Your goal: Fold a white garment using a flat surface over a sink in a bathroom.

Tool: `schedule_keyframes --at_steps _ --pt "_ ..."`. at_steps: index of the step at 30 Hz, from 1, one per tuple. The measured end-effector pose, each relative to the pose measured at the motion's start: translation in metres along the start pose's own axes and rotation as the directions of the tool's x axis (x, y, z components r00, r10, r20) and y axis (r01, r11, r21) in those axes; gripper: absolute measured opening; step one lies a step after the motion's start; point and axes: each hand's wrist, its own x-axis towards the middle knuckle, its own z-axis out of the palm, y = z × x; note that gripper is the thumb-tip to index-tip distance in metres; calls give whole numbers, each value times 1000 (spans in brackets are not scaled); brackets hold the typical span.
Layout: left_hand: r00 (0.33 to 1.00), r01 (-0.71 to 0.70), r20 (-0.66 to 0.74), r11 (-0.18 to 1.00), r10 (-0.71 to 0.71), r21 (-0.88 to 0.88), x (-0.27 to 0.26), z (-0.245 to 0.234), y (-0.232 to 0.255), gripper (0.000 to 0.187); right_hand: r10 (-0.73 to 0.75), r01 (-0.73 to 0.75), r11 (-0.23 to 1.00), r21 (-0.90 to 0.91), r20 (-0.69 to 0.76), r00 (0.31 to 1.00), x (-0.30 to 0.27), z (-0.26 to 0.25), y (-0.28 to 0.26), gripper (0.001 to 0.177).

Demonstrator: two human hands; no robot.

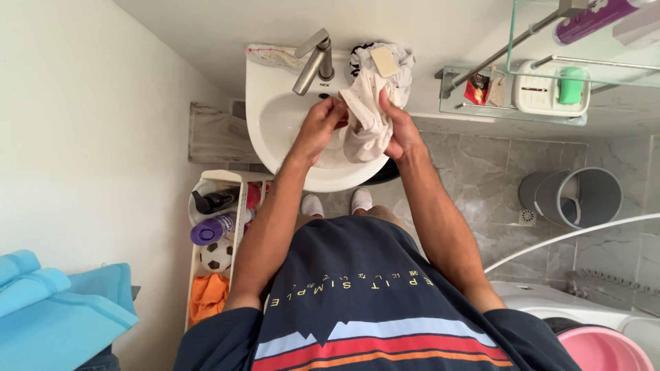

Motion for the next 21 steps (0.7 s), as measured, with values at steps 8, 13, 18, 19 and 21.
schedule_keyframes --at_steps 8,13,18,19,21 --pt "943 -140 -331 858 -37 -495 -8 -7 59 27 -57 -2 914 -406 -134 989 1 -13 -18 64" --pt "900 -272 -435 814 26 -514 -24 -21 128 32 -126 -54 750 -659 -223 967 9 -68 -39 63" --pt "947 -254 -265 929 182 -270 -19 -47 119 34 -29 -98 900 -424 -284 958 -4 -4 -47 71" --pt "948 -251 -264 929 179 -270 -20 -40 118 34 -30 -98 901 -423 -287 958 -2 5 -46 71" --pt "926 -307 -71 852 370 423 -22 -25 116 55 94 -161 854 -494 -157 983 0 22 -42 75"
